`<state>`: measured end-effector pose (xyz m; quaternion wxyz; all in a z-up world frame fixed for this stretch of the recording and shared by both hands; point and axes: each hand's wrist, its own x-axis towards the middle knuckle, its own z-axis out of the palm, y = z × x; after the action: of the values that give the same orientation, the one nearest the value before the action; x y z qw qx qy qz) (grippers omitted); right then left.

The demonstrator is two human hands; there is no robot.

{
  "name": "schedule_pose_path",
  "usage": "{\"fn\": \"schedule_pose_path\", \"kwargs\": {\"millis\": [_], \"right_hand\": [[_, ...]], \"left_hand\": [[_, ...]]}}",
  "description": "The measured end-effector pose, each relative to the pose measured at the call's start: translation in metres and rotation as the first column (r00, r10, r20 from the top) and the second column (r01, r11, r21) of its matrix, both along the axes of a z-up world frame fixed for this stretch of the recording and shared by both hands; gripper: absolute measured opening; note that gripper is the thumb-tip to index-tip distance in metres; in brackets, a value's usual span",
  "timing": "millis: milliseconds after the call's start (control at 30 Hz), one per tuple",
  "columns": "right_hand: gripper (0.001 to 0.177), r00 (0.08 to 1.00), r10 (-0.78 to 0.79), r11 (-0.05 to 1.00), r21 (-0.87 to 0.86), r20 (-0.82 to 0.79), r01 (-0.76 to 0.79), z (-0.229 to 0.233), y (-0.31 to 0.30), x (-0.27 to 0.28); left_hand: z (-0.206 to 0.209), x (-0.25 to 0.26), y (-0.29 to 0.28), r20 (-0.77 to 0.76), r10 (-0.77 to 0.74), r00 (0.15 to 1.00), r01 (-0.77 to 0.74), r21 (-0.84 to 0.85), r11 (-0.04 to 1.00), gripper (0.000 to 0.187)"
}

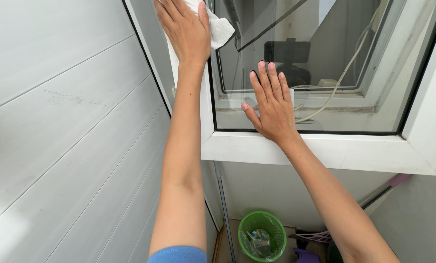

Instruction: Wiping the white frame of a window using a paper towel.

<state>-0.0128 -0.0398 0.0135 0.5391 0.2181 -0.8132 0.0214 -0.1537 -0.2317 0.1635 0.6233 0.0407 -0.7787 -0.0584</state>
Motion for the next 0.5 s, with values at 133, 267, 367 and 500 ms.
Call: {"fn": "schedule_pose_path", "kwargs": {"millis": [133, 267, 367, 500], "right_hand": [[0.065, 1.0, 0.011, 1.0, -0.008, -0.004, -0.011, 0.001, 0.001, -0.001], [0.065, 1.0, 0.004, 1.0, 0.007, 0.005, -0.004, 0.0, 0.0, -0.001], [0.065, 1.0, 0.024, 1.0, -0.001, -0.002, -0.024, 0.002, 0.0, 0.0], [0.065, 0.999, 0.03, 1.0, -0.005, 0.01, -0.03, 0.002, 0.0, 0.002]], "left_hand": [[-0.026, -0.015, -0.002, -0.068, -0.056, 0.996, 0.062, 0.088, 0.994, 0.079], [-0.054, -0.002, -0.009, -0.067, -0.12, 0.99, 0.128, 0.115, 0.985, 0.077], [-0.074, 0.017, -0.013, 0.026, -0.168, 0.985, 0.164, 0.113, 0.98, 0.079], [-0.102, 0.039, -0.016, 0.097, -0.182, 0.978, 0.175, 0.08, 0.981, 0.085]]}}
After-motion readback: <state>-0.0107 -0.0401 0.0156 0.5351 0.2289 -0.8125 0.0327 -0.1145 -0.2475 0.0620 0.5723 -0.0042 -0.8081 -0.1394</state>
